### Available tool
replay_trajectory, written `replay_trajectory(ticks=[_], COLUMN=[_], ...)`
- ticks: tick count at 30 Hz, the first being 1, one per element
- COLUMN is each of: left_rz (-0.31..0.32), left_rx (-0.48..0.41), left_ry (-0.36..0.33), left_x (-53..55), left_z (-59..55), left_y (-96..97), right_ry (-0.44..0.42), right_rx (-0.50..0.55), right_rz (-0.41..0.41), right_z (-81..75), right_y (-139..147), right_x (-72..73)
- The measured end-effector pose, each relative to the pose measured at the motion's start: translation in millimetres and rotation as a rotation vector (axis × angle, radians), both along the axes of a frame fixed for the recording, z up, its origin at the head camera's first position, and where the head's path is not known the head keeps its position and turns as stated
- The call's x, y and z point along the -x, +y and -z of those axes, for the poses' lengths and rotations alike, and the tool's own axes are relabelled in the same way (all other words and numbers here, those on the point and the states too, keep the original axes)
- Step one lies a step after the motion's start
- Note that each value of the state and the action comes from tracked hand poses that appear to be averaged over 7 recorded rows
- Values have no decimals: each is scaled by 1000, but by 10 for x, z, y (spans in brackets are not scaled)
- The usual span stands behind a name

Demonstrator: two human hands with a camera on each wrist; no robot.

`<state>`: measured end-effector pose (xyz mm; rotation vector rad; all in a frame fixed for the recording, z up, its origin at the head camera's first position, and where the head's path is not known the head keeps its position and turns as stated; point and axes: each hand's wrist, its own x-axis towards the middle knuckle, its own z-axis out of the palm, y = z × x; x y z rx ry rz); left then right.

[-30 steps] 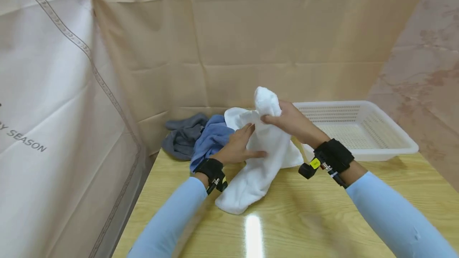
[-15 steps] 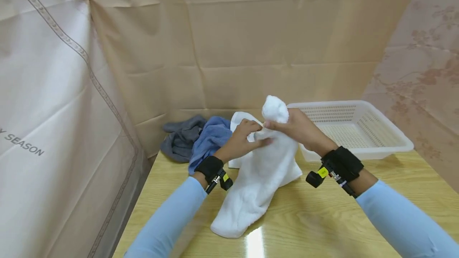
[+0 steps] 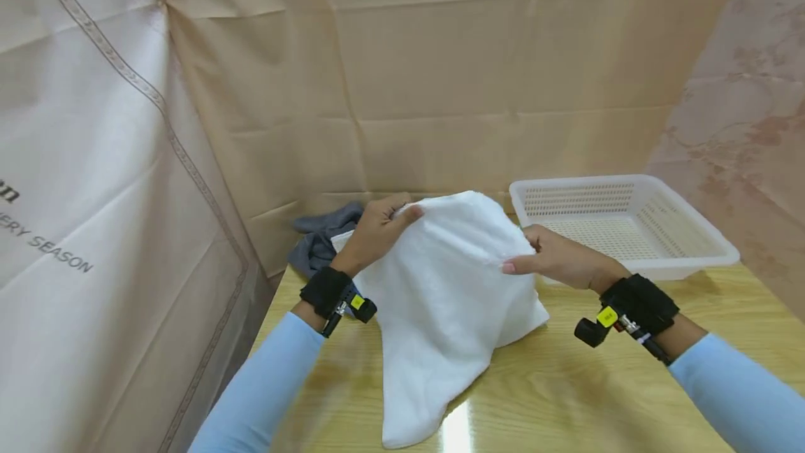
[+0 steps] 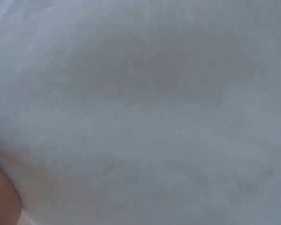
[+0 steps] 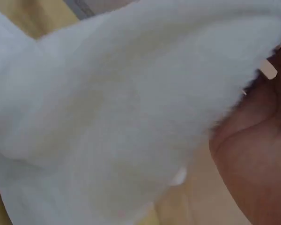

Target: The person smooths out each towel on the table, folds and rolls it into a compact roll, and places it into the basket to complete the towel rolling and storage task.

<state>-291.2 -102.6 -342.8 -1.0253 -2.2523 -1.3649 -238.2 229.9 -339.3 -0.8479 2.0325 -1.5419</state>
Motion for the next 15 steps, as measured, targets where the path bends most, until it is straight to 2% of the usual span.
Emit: replay_trajectory(ticks=[2, 4, 7, 8, 11, 14, 15], left_rz=[-2, -8, -11, 7, 67, 126, 135], left_rx=[18, 24, 43, 62, 125, 172, 181], left_ry=[32, 38, -5, -21, -71, -88, -87], left_x=[-5, -16, -54, -68, -123, -165, -178], left_z=[-54, -96, -128, -129, -131, -134, -140], left_y=[-77, -186, -383, -445, -573, -613, -614], right_ry=[-92, -154, -176, -186, -267, -413, -463], right_rx=[-3, -64, -174, -178, -55, 106, 130], right_rz=[-52, -66, -70, -106, -270, -469, -499], right_z=[84, 142, 190, 204, 268, 336, 356], right_y=[29, 76, 186, 228, 346, 342, 314], right_x=[-49, -99, -148, -150, -158, -199, -227])
